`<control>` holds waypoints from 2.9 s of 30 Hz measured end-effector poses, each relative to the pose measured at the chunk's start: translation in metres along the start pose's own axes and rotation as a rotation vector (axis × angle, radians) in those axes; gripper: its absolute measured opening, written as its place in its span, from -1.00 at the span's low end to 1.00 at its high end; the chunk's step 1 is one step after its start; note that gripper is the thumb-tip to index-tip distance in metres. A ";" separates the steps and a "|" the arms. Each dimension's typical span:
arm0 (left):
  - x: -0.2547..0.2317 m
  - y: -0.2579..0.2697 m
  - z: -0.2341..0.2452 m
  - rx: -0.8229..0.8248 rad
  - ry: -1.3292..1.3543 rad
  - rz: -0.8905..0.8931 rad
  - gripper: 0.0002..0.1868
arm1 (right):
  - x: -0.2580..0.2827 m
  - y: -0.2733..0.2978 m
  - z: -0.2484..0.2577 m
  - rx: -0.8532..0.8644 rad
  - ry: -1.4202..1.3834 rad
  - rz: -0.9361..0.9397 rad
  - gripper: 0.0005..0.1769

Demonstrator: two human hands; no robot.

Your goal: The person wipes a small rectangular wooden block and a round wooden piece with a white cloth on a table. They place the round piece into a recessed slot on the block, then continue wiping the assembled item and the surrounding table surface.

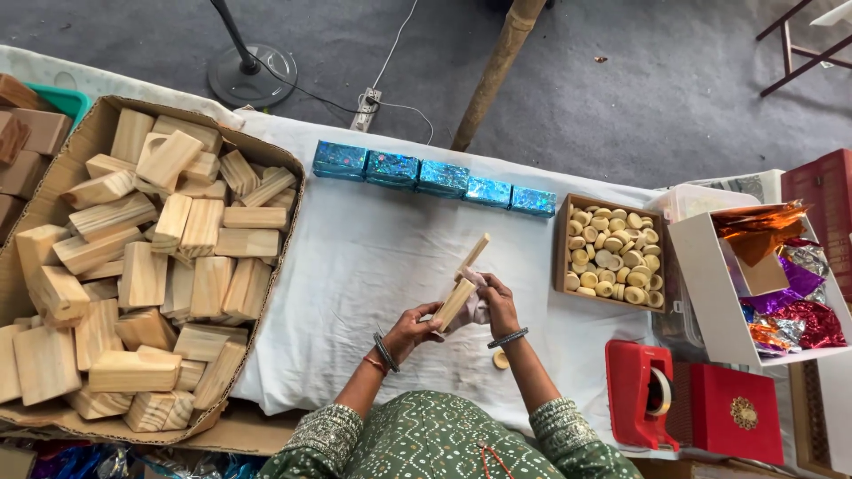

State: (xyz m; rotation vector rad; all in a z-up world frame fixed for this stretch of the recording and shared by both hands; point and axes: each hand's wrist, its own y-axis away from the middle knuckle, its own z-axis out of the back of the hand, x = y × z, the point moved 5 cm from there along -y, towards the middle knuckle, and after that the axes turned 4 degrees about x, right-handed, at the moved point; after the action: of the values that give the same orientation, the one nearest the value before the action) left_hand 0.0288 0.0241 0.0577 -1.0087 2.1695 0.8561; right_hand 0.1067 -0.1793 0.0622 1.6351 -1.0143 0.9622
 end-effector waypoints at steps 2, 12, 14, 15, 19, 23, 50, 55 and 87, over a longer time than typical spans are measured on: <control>0.001 0.001 -0.003 0.005 0.012 0.017 -0.20 | -0.024 -0.007 0.011 -0.042 -0.011 -0.006 -0.63; 0.025 -0.035 0.011 -0.143 -0.184 -0.208 -0.30 | -0.078 0.028 -0.028 -0.326 -0.098 0.010 -0.65; 0.028 -0.041 0.011 -0.168 -0.228 -0.204 -0.28 | -0.073 0.038 -0.035 -0.283 -0.131 -0.083 -0.67; 0.030 -0.043 0.012 -0.195 -0.270 -0.198 -0.25 | -0.073 0.044 -0.039 -0.240 -0.164 -0.177 -0.68; 0.013 -0.041 0.016 -0.339 -1.010 -0.268 -0.29 | -0.120 0.062 -0.027 -0.057 -0.199 -0.211 -0.64; 0.021 -0.052 0.029 -0.273 -1.297 -0.160 -0.28 | -0.096 0.070 -0.005 0.018 0.042 -0.247 -0.67; 0.029 -0.025 0.029 -0.358 -1.494 -0.056 -0.22 | -0.038 0.015 0.030 -0.434 1.407 0.461 -0.51; 0.020 -0.022 0.024 -0.348 -1.492 -0.071 -0.25 | -0.034 0.012 -0.024 -0.291 1.478 0.630 -0.43; 0.007 -0.043 0.056 -0.500 -1.381 0.077 0.02 | -0.032 0.006 0.006 -0.263 0.916 0.366 -0.72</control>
State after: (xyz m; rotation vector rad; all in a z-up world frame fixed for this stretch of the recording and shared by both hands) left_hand 0.0728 0.0413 0.0055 -0.2683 0.8190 1.5401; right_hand 0.0913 -0.1802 0.0330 0.6424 -0.7388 1.5406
